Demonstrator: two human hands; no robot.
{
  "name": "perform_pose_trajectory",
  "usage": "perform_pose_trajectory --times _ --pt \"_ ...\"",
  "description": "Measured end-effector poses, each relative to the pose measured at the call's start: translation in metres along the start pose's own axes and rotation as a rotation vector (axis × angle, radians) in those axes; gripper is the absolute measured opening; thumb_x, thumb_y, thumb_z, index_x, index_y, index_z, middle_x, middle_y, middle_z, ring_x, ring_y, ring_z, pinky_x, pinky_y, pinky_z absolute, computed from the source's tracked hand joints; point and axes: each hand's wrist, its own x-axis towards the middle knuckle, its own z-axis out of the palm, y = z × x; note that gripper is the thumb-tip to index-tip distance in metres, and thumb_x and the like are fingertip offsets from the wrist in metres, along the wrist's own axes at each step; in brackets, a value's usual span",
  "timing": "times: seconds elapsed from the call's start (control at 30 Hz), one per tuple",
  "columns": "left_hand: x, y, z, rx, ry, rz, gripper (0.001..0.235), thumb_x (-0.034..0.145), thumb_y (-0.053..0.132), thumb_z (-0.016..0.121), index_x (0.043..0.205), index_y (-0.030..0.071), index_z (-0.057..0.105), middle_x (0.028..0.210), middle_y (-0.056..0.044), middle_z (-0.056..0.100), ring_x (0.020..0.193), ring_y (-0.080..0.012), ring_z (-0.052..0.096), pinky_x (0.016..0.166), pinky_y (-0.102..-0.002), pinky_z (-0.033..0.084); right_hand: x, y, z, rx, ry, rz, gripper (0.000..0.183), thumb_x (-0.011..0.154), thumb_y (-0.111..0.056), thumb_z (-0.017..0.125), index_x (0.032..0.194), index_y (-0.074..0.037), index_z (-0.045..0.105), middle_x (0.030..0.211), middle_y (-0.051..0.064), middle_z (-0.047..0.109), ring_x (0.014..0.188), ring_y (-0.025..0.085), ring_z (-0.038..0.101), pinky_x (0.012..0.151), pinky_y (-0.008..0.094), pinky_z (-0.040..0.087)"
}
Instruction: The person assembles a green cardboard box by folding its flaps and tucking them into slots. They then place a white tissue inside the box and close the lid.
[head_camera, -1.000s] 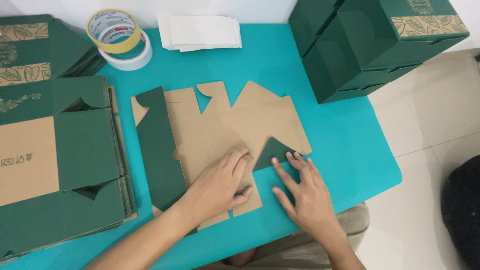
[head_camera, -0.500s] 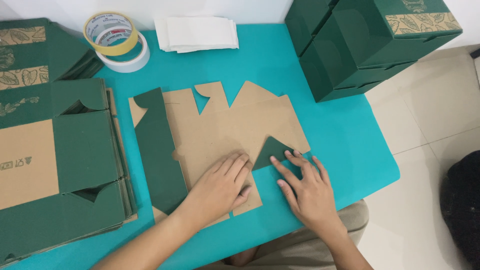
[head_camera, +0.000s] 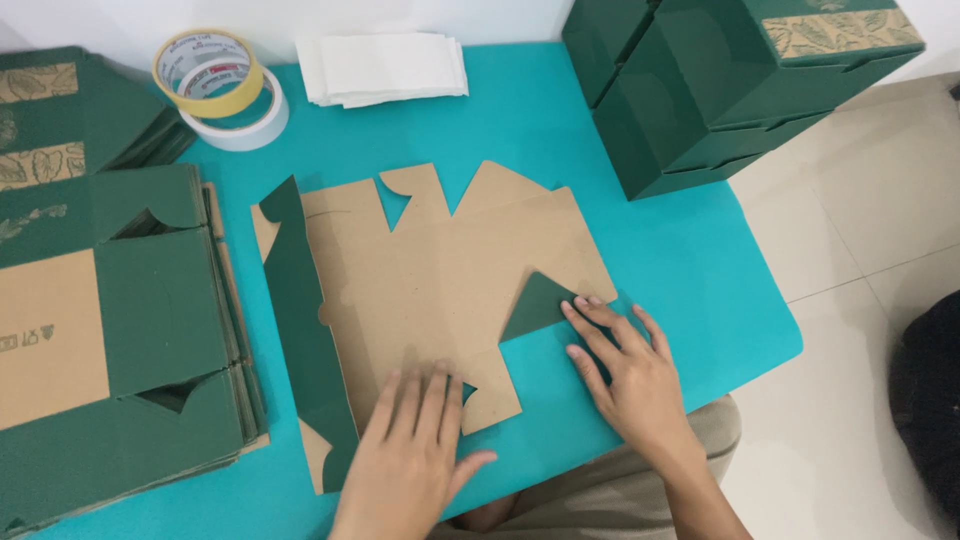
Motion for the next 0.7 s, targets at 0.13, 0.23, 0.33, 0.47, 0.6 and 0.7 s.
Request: perform_pose_trajectory --times 0.13,0.23,0.33,0.47,0.6,0.7 --pt "-0.018 0.017 0.004 -0.052 0.029 -0.055 0.076 0.092 0.075 0.045 0.122 0.006 0.058 0.127 -0.015 0.059 0.117 -0.0346 0.055 0.108 -0.053 0.041 0.002 0.002 -0.003 0.032 -0.022 -0.012 0.041 0.1 -0.027 0.051 0.14 -0.019 0.056 0.14 -0.001 0.057 0.133 0.014 0.051 0.115 0.044 0.031" --pt "-0.026 0.018 0.004 -0.094 0.052 -0.128 0.067 0.093 0.071 0.046 0.118 0.01 0.061 0.129 -0.015 0.059 0.124 -0.0353 0.053 0.11 -0.056 0.038 0.0 0.004 0.0 0.028 -0.012 -0.004 0.041 0.099 -0.026 0.053 0.139 -0.02 0.057 0.139 -0.003 0.059 0.131 0.01 0.052 0.115 0.041 0.031" --pt "-0.025 0.016 -0.004 -0.188 0.069 -0.109 0.075 0.094 0.07 0.045 0.135 0.008 0.054 0.144 -0.014 0.049 0.133 -0.032 0.045 0.111 -0.052 0.034 -0.001 0.003 0.001 0.029 -0.02 -0.002 0.042 0.099 -0.026 0.053 0.14 -0.021 0.056 0.14 -0.003 0.058 0.13 0.011 0.053 0.115 0.041 0.031" --pt "-0.011 0.016 -0.009 -0.02 0.089 -0.163 0.087 0.091 0.076 0.039 0.149 0.012 0.039 0.157 -0.011 0.036 0.135 -0.0282 0.043 0.104 -0.043 0.04 0.0 -0.001 0.001 0.025 -0.003 0.001 0.042 0.099 -0.025 0.054 0.14 -0.018 0.056 0.139 -0.001 0.058 0.132 0.013 0.052 0.115 0.042 0.031" --pt "0.005 0.019 -0.004 0.099 0.068 -0.288 0.092 0.089 0.078 0.039 0.146 0.006 0.042 0.15 -0.008 0.047 0.129 -0.0199 0.049 0.094 -0.033 0.047 -0.002 -0.003 0.004 0.041 -0.005 0.029 0.044 0.098 -0.026 0.054 0.14 -0.017 0.055 0.14 0.0 0.058 0.134 0.015 0.051 0.115 0.041 0.031" --pt "0.006 0.023 0.011 0.059 0.087 -0.307 0.068 0.093 0.071 0.046 0.12 0.01 0.057 0.131 -0.013 0.059 0.12 -0.0241 0.057 0.088 -0.035 0.05 -0.002 -0.006 0.003 0.022 0.001 0.02 0.044 0.098 -0.025 0.053 0.141 -0.016 0.055 0.14 0.0 0.058 0.134 0.014 0.051 0.115 0.041 0.031"
